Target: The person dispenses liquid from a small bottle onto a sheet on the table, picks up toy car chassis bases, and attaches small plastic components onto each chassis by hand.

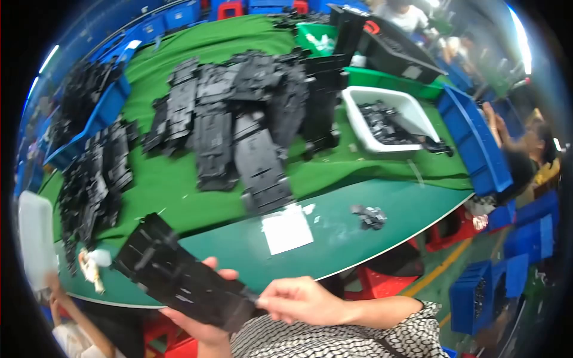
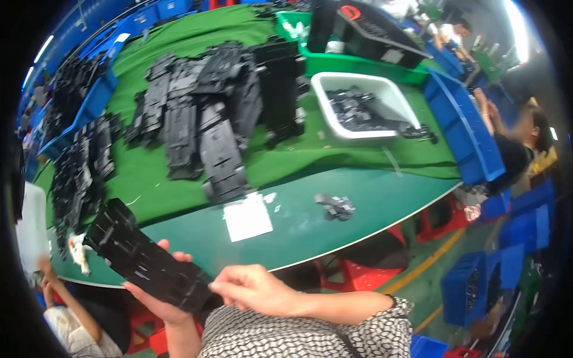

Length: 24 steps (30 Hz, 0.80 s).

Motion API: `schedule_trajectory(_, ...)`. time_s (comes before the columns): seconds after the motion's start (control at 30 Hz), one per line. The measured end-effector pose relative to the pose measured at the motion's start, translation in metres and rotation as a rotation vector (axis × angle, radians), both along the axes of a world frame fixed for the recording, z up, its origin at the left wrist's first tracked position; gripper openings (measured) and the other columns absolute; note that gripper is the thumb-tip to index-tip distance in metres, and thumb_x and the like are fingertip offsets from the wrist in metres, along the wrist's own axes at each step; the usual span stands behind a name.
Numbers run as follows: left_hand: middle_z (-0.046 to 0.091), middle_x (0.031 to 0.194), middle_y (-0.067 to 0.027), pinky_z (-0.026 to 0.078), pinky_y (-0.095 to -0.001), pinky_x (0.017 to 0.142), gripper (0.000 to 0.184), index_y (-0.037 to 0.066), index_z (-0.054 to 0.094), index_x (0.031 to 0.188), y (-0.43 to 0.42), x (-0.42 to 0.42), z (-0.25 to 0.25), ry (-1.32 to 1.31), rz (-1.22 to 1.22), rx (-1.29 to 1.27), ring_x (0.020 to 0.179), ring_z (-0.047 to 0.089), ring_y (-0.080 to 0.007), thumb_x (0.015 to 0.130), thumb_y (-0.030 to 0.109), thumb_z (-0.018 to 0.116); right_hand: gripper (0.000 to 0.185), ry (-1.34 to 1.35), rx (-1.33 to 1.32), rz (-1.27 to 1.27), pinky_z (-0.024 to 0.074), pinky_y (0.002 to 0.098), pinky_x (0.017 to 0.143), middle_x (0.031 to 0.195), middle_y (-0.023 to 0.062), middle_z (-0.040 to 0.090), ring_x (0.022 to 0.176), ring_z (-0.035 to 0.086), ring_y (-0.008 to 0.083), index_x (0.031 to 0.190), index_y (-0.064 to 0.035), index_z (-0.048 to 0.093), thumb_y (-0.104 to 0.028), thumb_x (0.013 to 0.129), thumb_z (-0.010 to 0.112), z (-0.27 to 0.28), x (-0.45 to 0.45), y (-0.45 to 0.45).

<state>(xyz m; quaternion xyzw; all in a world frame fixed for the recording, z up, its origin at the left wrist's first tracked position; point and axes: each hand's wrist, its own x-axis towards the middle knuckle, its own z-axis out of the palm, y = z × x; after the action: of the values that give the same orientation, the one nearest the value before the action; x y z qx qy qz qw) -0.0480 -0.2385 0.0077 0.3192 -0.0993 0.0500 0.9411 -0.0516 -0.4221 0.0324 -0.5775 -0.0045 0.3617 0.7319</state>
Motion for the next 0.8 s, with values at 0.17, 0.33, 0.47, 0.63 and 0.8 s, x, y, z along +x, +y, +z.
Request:
schedule_trajectory(0.17,0.046,0.133,-0.0175,0.050,-0.0427,0.090,0.067,0.008,0.031,0.141,0.006,0.005,0.013,0.217,0.101,-0.094,0.103,0.058,-0.0288,0.096,0.057,0.031,0.012,-0.763,-0.412,-0.153,0.0501,0.0288,0.062,0.083,0.0091,0.065,0.070,0.061,0.0156,0.091,0.0024,0.064,-0.010,0.089,0.061,0.031,0.009,-0.060)
schedule_trajectory(0.33,0.050,0.129,-0.0169,0.052,-0.0415,0.088,0.067,0.007,0.034,0.139,0.000,0.008,0.016,0.271,0.096,-0.110,0.102,0.060,-0.0280,0.095,0.058,0.031,0.011,-1.106,-1.047,-0.380,0.0497,0.0344,0.067,0.083,0.0133,0.062,0.077,0.061,0.0286,0.090,0.0010,0.064,0.001,0.079,0.065,0.029,0.036,-0.133)
schedule_trajectory(0.47,0.051,0.128,-0.0164,0.052,-0.0415,0.087,0.069,0.005,0.036,0.137,-0.007,0.009,0.015,0.314,0.072,-0.111,0.101,0.061,-0.0277,0.095,0.059,0.030,0.015,-1.127,-1.200,-0.326,0.0490,0.0353,0.067,0.084,0.0125,0.060,0.076,0.059,0.0289,0.091,0.0000,0.063,0.000,0.076,0.067,0.019,0.042,-0.144)
schedule_trajectory(0.63,0.052,0.128,-0.0161,0.052,-0.0414,0.087,0.070,0.004,0.037,0.136,-0.010,0.010,0.014,0.329,0.050,-0.090,0.101,0.060,-0.0281,0.094,0.060,0.030,0.019,-1.137,-1.274,-0.253,0.0485,0.0364,0.070,0.087,0.0117,0.060,0.080,0.059,0.0290,0.092,-0.0004,0.063,-0.002,0.074,0.070,0.013,0.050,-0.138)
schedule_trajectory(0.8,0.051,0.128,-0.0165,0.053,-0.0419,0.086,0.071,0.004,0.037,0.136,-0.007,0.010,0.010,0.337,0.035,-0.091,0.100,0.060,-0.0294,0.094,0.061,0.030,0.017,-1.073,-1.283,-0.251,0.0485,0.0362,0.070,0.085,0.0115,0.061,0.080,0.059,0.0289,0.091,0.0002,0.064,-0.002,0.074,0.069,0.012,0.051,-0.135)
